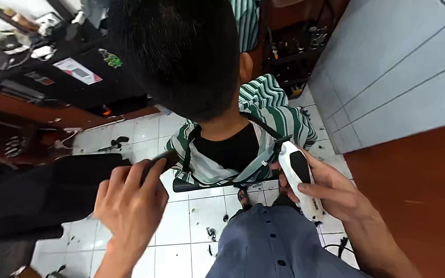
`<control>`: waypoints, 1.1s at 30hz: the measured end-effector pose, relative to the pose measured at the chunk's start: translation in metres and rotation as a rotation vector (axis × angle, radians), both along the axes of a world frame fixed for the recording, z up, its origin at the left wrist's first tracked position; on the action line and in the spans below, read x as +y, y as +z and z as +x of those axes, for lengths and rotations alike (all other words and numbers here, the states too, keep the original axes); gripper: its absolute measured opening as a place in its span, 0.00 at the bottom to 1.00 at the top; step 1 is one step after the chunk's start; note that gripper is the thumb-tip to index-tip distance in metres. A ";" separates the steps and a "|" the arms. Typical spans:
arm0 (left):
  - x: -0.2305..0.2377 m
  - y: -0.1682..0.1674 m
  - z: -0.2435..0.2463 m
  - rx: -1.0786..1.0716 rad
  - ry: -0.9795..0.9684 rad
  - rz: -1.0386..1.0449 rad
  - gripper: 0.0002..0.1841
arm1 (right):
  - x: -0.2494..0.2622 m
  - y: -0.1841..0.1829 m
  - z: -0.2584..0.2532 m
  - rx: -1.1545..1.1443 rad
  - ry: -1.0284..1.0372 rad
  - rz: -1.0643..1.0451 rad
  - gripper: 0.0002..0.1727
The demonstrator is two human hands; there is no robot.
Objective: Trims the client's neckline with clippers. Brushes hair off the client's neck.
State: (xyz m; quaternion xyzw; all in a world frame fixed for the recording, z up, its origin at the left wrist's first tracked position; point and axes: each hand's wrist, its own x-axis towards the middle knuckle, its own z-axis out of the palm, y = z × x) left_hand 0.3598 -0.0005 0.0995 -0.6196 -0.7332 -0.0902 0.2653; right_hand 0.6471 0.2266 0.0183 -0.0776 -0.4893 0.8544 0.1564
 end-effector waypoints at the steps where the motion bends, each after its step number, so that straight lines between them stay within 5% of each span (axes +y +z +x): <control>1: -0.004 -0.002 0.007 -0.001 -0.020 0.081 0.16 | -0.006 0.004 -0.002 -0.010 -0.024 0.004 0.46; 5: 0.024 -0.055 -0.005 -0.042 -0.262 0.116 0.17 | -0.027 0.018 -0.017 -0.033 -0.117 0.044 0.49; 8: -0.011 -0.041 -0.047 -0.156 0.104 -0.034 0.15 | -0.034 0.025 -0.017 -0.022 -0.157 0.071 0.51; 10: -0.035 -0.020 -0.044 -0.228 0.164 0.058 0.17 | -0.034 0.026 -0.016 -0.022 -0.184 0.091 0.53; 15: 0.007 -0.067 0.037 -0.738 -0.294 0.060 0.19 | -0.014 0.024 -0.027 0.092 -0.144 0.072 0.56; 22: 0.061 -0.087 0.065 -0.477 -0.082 -0.155 0.12 | 0.013 0.041 -0.082 -0.438 -0.162 0.530 0.33; 28: 0.066 -0.100 0.076 -0.406 0.032 -0.213 0.10 | 0.033 0.057 -0.099 -0.621 -0.002 1.034 0.31; 33: 0.068 -0.107 0.073 -0.356 0.005 -0.171 0.11 | 0.047 0.066 -0.114 -0.561 0.116 1.091 0.30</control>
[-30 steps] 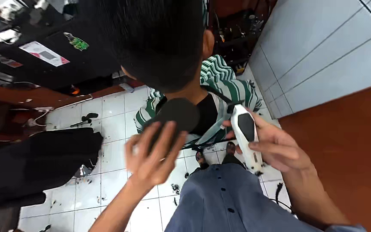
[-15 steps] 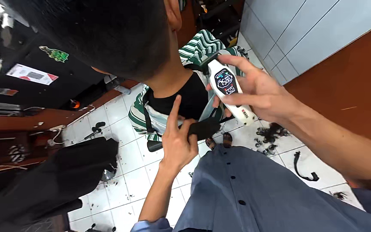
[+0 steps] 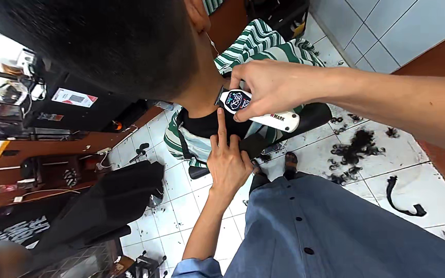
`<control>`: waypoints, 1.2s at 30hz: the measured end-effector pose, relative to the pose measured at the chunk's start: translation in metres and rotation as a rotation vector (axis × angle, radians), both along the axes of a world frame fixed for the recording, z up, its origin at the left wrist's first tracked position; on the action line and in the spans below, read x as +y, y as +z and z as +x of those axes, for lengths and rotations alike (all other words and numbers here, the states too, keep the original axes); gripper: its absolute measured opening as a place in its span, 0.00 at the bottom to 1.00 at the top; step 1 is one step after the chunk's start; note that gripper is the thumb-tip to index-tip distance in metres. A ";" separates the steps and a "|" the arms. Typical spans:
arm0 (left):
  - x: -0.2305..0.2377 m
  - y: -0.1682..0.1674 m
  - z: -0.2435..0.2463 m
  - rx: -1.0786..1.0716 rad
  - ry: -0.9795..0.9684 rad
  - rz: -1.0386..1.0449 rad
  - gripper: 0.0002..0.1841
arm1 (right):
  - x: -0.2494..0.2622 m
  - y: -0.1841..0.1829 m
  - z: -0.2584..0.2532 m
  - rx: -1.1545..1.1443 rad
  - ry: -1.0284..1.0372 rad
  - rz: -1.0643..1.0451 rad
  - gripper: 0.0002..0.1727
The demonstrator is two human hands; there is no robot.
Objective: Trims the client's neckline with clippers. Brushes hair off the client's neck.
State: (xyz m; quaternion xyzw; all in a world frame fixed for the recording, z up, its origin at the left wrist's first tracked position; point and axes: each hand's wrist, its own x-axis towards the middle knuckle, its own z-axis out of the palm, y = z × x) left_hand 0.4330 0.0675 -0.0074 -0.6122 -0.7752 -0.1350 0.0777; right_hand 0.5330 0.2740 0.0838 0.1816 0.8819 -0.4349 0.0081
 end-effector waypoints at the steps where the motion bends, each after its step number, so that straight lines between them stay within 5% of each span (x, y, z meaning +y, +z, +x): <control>1: 0.000 -0.001 -0.001 0.011 -0.008 0.009 0.12 | 0.002 0.003 -0.002 -0.010 0.007 -0.016 0.28; 7: -0.004 -0.003 -0.010 0.020 -0.080 0.020 0.13 | 0.008 0.012 -0.017 -0.077 -0.047 -0.288 0.14; 36: -0.008 0.008 -0.029 -0.045 -0.225 0.001 0.11 | -0.004 0.017 -0.016 0.119 -0.219 -0.255 0.19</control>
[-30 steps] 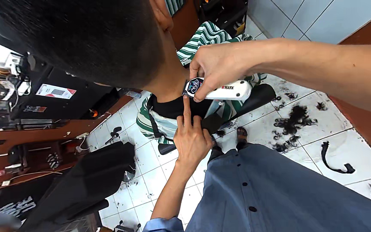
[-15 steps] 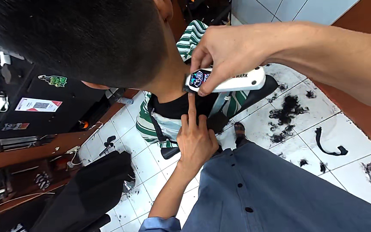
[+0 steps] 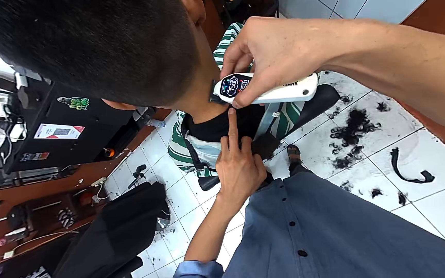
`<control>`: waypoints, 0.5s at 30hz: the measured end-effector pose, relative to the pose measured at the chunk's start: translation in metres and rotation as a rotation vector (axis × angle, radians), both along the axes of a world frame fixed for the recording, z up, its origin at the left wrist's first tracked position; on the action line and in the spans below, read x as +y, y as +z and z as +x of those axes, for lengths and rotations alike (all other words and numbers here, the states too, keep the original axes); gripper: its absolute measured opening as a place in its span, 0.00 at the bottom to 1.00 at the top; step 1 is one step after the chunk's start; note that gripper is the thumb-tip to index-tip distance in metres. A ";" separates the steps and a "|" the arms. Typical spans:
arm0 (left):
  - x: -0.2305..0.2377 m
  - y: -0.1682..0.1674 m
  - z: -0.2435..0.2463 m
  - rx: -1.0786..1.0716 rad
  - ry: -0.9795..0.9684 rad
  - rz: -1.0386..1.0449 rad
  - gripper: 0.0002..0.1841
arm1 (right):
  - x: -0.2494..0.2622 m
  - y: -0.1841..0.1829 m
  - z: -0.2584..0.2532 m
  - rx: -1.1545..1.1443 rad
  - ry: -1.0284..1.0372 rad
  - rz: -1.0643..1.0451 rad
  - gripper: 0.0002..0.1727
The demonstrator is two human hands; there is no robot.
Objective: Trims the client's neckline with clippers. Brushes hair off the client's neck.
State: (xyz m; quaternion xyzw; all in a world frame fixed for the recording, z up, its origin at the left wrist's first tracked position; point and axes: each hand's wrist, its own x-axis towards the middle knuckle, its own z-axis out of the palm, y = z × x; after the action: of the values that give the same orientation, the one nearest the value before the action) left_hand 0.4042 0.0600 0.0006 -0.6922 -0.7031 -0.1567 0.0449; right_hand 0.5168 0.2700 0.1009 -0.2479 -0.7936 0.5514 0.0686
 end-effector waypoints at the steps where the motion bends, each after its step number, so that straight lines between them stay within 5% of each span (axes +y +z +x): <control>1: 0.000 0.000 0.000 -0.001 0.002 -0.001 0.11 | -0.001 0.000 0.001 0.015 -0.012 0.000 0.19; 15: 0.001 0.000 0.005 0.009 0.030 -0.012 0.10 | 0.003 -0.007 0.002 0.177 -0.040 -0.049 0.24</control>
State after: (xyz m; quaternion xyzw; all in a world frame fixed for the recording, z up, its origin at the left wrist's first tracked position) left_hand 0.4092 0.0612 0.0007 -0.6824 -0.7141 -0.1489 0.0463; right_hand 0.5193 0.2733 0.0941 -0.2157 -0.7656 0.5888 0.1436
